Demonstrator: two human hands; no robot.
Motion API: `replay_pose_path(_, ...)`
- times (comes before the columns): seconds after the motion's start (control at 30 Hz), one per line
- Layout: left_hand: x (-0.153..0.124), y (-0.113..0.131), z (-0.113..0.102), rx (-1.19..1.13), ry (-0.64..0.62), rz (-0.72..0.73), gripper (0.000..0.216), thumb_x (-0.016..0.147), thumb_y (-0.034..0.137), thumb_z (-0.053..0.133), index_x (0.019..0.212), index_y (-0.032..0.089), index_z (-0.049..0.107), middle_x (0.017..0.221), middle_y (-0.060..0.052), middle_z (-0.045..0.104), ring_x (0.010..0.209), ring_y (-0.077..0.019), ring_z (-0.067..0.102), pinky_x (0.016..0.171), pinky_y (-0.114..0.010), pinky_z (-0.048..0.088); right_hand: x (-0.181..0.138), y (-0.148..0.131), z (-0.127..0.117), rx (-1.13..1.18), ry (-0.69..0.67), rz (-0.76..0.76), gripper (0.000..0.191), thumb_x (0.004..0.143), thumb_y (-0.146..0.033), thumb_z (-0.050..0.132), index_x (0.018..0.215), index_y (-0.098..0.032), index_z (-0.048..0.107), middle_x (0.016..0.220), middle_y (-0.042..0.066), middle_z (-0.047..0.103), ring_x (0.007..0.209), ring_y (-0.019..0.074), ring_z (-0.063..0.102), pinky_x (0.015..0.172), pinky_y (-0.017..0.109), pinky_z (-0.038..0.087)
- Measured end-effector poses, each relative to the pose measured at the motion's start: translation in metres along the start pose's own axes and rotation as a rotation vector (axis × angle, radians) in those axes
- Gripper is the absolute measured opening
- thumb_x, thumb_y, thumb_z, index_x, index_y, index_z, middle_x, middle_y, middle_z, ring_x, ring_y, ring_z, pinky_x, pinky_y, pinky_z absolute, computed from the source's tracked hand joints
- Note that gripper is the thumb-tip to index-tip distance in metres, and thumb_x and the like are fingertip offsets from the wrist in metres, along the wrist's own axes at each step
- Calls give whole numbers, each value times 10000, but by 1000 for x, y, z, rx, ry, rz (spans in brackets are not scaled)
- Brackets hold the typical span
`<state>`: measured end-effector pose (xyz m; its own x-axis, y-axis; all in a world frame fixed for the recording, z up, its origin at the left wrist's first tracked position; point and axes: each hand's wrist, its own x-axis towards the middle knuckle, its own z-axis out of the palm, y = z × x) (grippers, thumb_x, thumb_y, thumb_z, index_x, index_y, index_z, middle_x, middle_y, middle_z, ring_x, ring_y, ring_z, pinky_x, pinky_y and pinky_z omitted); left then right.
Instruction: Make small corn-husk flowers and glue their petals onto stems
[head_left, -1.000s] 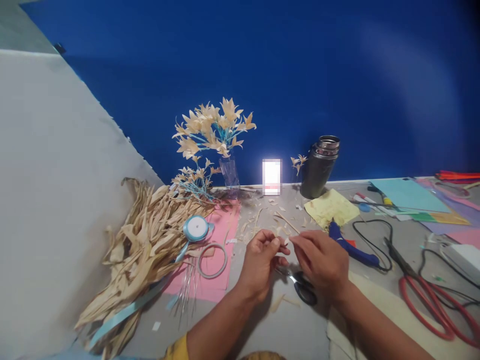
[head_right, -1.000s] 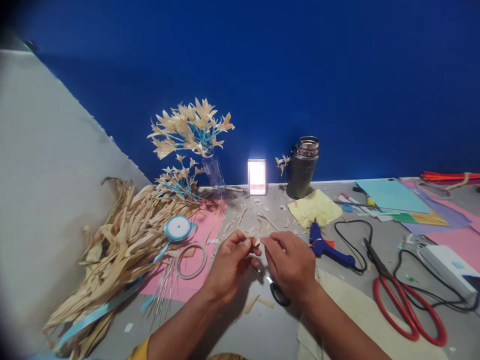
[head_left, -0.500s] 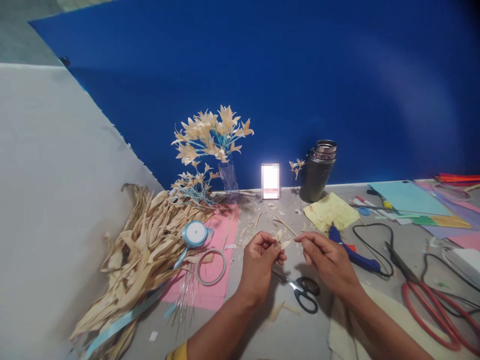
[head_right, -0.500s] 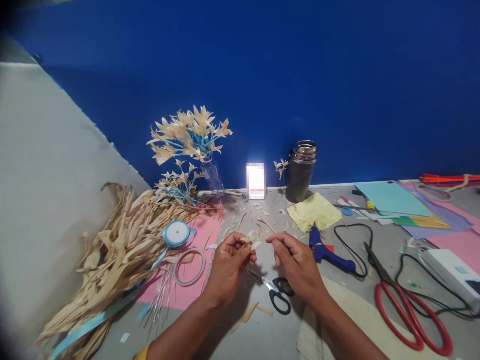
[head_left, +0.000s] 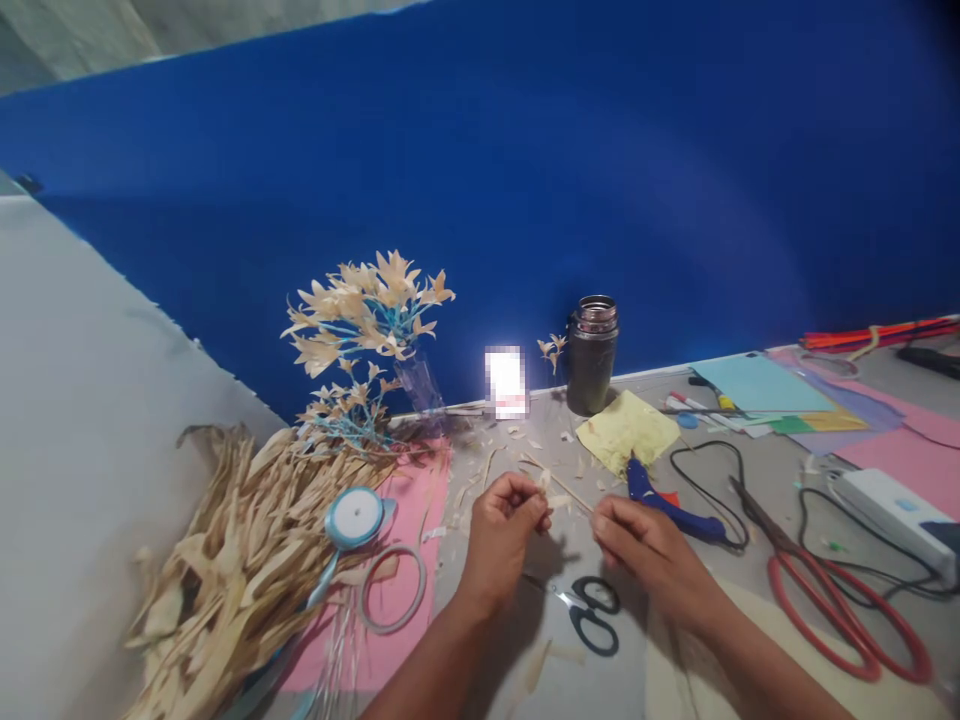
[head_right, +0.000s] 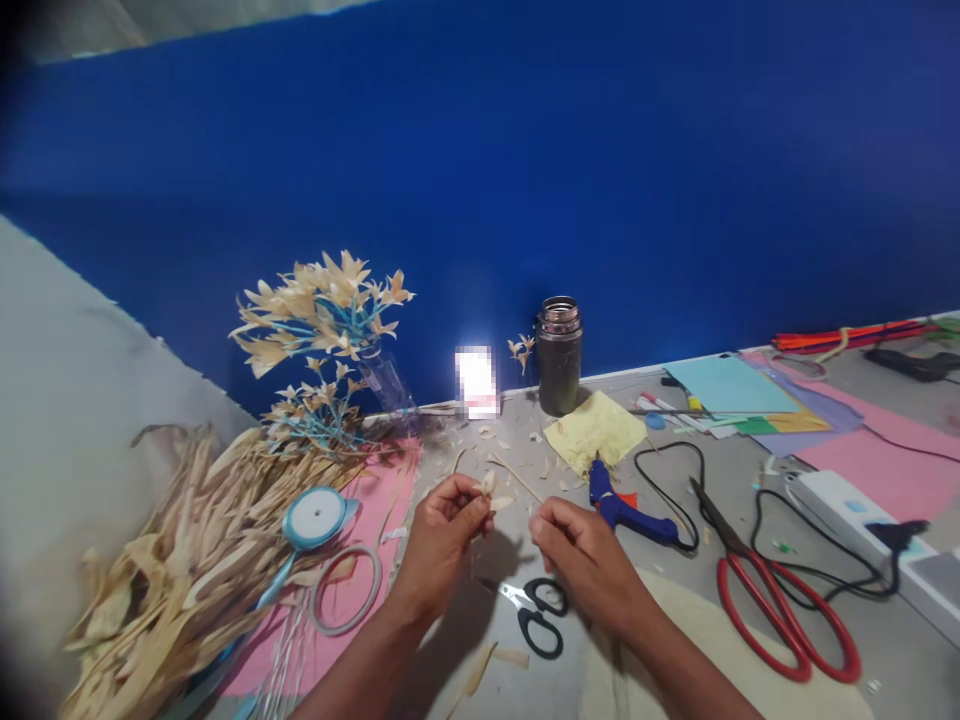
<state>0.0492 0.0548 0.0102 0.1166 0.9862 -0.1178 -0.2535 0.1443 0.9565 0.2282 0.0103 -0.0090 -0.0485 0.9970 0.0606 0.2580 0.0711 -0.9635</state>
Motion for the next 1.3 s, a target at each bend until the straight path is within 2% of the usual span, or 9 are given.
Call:
replay_pose_path(0.1, 20, -1, 3, -29, 22, 18, 237, 684, 273, 835, 752, 166, 635, 639, 16, 621, 583, -112, 591, 602, -239, 461, -19, 23, -18, -146, 12, -5, 585, 967, -635, 400, 545, -230, 412, 521, -8, 502, 512, 153, 497, 501, 263, 403)
replay_pose_path(0.17, 36, -5, 11, -68, 23, 11, 273, 672, 290, 852, 770, 161, 632, 646, 17, 626, 594, -117, 622, 633, -250, 487, -27, 43, -32, -300, 26, -1, 546, 988, -568, 407, 573, -231, 512, 569, 19, 599, 552, 183, 579, 546, 287, 467)
replay_pose_path(0.27, 60, -19, 33, -155, -23, -24, 330, 637, 305, 878, 778, 153, 622, 668, 15, 639, 650, -154, 694, 722, -298, 536, -29, 71, -53, -630, 234, -104, 248, 911, -412, 574, 1059, -258, 699, 1000, 83, 763, 855, 276, 706, 728, 378, 558)
replay_pose_path(0.37, 84, -37, 61, -224, -86, 4, 343, 620, 299, 898, 754, 146, 622, 669, 28, 621, 659, -156, 708, 802, -338, 552, -21, 84, -68, -977, 317, -162, 365, 871, -203, 532, 1211, -192, 666, 1216, 155, 705, 1100, 345, 647, 922, 485, 535)
replay_pose_path(0.53, 125, -66, 89, -238, -160, 70, 340, 642, 336, 879, 747, 149, 615, 680, 28, 599, 722, -193, 750, 740, -286, 521, -8, 91, -69, -1237, 244, -196, 565, 738, 8, 521, 1284, -94, 627, 1322, 198, 640, 1185, 333, 590, 1038, 474, 481)
replay_pose_path(0.7, 147, -93, 85, -229, -129, 46, 340, 657, 348, 856, 775, 154, 603, 683, 28, 614, 729, -199, 750, 716, -291, 533, -3, 98, -59, -1222, 223, -99, 567, 729, 33, 518, 1262, -126, 631, 1211, 161, 668, 1061, 308, 612, 950, 451, 510)
replay_pose_path(0.93, 153, -106, 79, -197, -97, 64, 215, 656, 239, 829, 712, 152, 640, 676, 32, 619, 665, -112, 670, 808, -304, 564, -7, 107, -64, -1097, 356, -36, 455, 720, -27, 523, 1148, -154, 611, 1081, 143, 614, 995, 309, 603, 883, 444, 514)
replay_pose_path(1.17, 151, -101, 77, -169, -157, -3, 266, 665, 325, 814, 765, 163, 628, 543, 38, 581, 433, -78, 511, 446, -197, 402, -4, 116, -77, -818, 519, -181, 242, 903, -294, 566, 1131, -213, 565, 1036, 110, 623, 935, 284, 627, 838, 424, 522)
replay_pose_path(1.3, 145, -95, 78, -142, -211, -17, 269, 644, 302, 817, 760, 166, 616, 584, 30, 618, 390, -43, 433, 404, -179, 303, -2, 100, -71, -715, 455, -202, 196, 966, -381, 547, 1091, -231, 570, 1006, 91, 654, 890, 256, 648, 782, 375, 533)
